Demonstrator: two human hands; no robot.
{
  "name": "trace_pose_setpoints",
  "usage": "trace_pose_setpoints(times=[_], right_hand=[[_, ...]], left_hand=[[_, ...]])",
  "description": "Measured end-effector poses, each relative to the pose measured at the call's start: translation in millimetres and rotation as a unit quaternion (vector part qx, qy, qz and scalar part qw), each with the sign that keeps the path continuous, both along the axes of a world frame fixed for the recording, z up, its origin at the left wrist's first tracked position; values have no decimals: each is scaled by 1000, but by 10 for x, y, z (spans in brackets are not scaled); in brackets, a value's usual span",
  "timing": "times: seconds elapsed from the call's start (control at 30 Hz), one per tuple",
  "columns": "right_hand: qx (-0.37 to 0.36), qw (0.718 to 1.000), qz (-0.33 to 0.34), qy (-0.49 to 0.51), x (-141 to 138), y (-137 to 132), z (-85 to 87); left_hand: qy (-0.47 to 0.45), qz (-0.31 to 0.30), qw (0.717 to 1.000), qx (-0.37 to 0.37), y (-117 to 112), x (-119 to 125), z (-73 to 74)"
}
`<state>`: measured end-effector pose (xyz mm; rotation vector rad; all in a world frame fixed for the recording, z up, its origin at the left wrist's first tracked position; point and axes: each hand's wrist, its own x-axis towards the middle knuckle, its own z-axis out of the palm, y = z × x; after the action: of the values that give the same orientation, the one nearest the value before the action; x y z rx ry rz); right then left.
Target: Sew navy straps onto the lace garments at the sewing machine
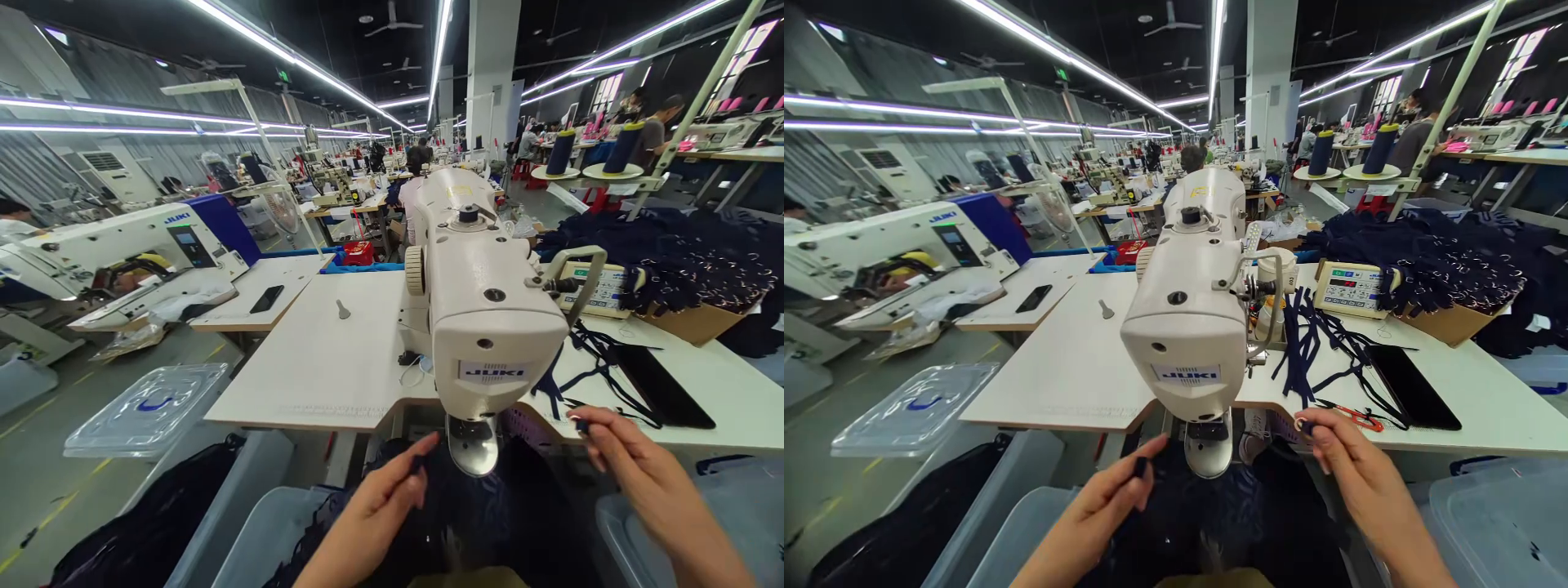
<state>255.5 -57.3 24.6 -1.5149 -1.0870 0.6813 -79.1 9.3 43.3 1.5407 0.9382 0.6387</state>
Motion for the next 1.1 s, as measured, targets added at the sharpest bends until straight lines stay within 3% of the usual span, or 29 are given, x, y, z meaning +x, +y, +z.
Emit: trace_pose_setpoints(times=[0.03,0.13,0.27,0.5,0.57,0.67,0.77,0.93,1.1], right_hand=[[-3,998,41,-48,-144,14,12],[-6,982,148,-117,-511,36,60],[-9,975,179,-129,-720,8,103],[2,970,217,-107,-742,-30,86],[-12,976,189,-104,-770,-25,40],[-33,982,157,-102,-832,-37,-32],[-41,970,225,-75,-888,-61,-59],[-134,953,267,42,-883,-58,-26],[-151,949,270,-63,-830,-59,-24]], left_hand=[[11,-48,999,8,-54,143,49],[24,-84,995,55,-174,504,110],[43,-96,991,78,-221,720,49],[51,-72,996,34,-164,729,1],[60,-71,995,39,-157,735,-4],[112,-36,983,141,-161,750,-62],[139,-18,964,228,-174,744,-148],[124,-72,942,302,-193,670,-188],[165,-125,897,391,-225,644,-152]])
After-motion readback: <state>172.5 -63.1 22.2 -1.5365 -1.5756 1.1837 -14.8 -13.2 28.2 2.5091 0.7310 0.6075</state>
